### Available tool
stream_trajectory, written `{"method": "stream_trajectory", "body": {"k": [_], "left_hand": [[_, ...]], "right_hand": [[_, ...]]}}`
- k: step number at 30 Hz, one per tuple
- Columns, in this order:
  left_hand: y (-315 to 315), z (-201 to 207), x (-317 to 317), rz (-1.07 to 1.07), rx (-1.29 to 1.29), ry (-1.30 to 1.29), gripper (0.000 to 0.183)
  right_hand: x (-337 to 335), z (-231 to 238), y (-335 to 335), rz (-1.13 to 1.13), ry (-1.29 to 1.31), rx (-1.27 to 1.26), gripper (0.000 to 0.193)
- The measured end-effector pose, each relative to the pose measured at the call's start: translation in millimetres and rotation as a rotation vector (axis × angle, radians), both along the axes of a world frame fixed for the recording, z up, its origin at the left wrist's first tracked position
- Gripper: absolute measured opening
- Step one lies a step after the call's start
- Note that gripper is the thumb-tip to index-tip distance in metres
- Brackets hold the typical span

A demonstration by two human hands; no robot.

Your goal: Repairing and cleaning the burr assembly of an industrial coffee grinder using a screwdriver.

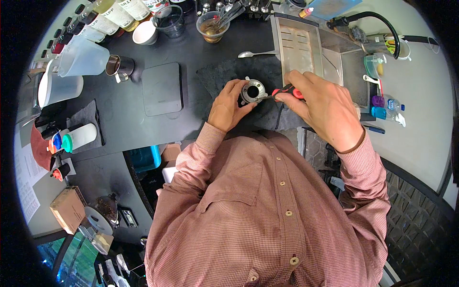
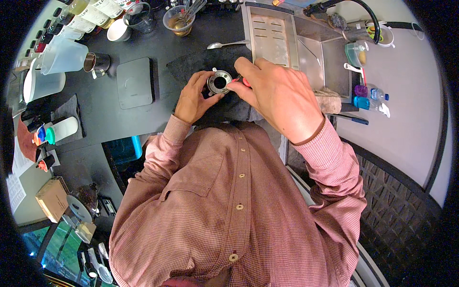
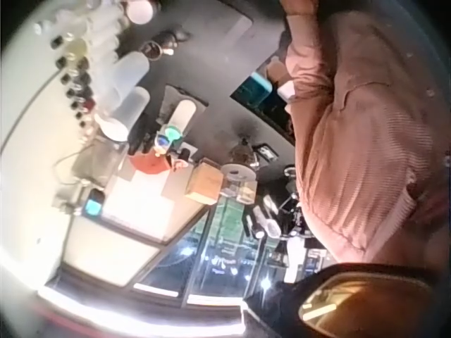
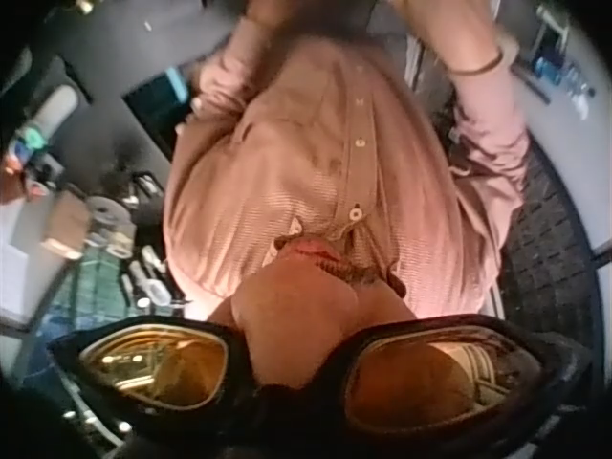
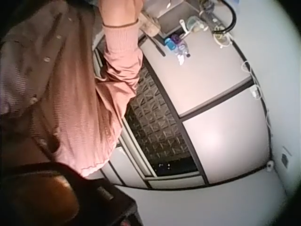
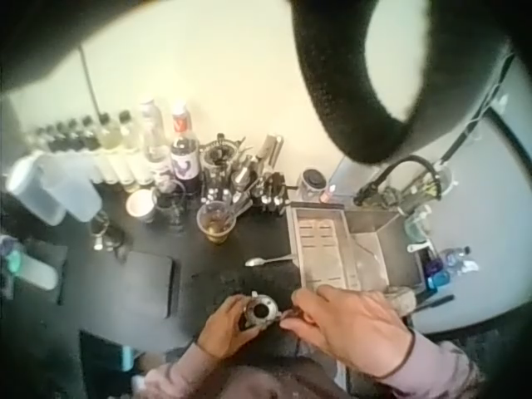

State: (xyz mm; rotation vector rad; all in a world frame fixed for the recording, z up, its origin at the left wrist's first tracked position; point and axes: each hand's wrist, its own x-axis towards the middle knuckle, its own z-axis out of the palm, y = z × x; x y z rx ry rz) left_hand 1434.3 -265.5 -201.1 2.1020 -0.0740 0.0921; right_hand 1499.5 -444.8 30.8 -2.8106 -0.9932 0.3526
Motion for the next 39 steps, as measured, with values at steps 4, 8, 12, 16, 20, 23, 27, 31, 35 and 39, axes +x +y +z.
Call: {"method": "stream_trajectory", "body": {"k": [4,8,12,16,20,23,27,31,35,39], "left_hand": [[0.5,-3.6,0.0,-0.008,0.001,-0.010,0.063],[1.5,-2.2,0.0,-0.013,0.004,-0.026,0.063],[1.7,-0.2,0.3,-0.014,0.010,-0.026,0.061],[0.7,-0.2,0.4,-0.004,-0.005,-0.023,0.061],[0.7,-1.0,-0.2,0.003,0.004,-0.027,0.062],[-0.3,-3.1,-1.0,0.009,0.015,-0.057,0.061],[-1.9,-3.2,-1.4,0.015,0.010,-0.056,0.062],[-2.5,-3.5,-1.6,0.022,0.005,-0.014,0.063],[-1.6,-1.3,-2.1,0.026,0.011,-0.051,0.062],[0.3,-0.7,-2.2,0.019,0.006,-0.041,0.061]], "right_hand": [[-0.1,0.0,0.9,-0.003,0.005,-0.009,0.029],[-0.3,-0.6,1.0,0.007,-0.006,0.005,0.029],[0.2,-1.9,0.5,0.002,0.008,0.011,0.031],[-1.4,0.3,-3.0,0.042,-0.019,0.040,0.035],[1.6,7.5,-1.6,0.080,-0.043,-0.070,0.039],[5.2,5.2,0.6,0.074,-0.001,-0.123,0.039],[0.2,0.7,5.0,0.111,-0.046,0.047,0.039],[1.7,-2.2,8.1,0.101,-0.022,-0.066,0.039],[2.3,5.4,6.2,0.168,-0.079,-0.079,0.040],[8.3,10.1,10.9,0.114,0.023,-0.222,0.038]]}}
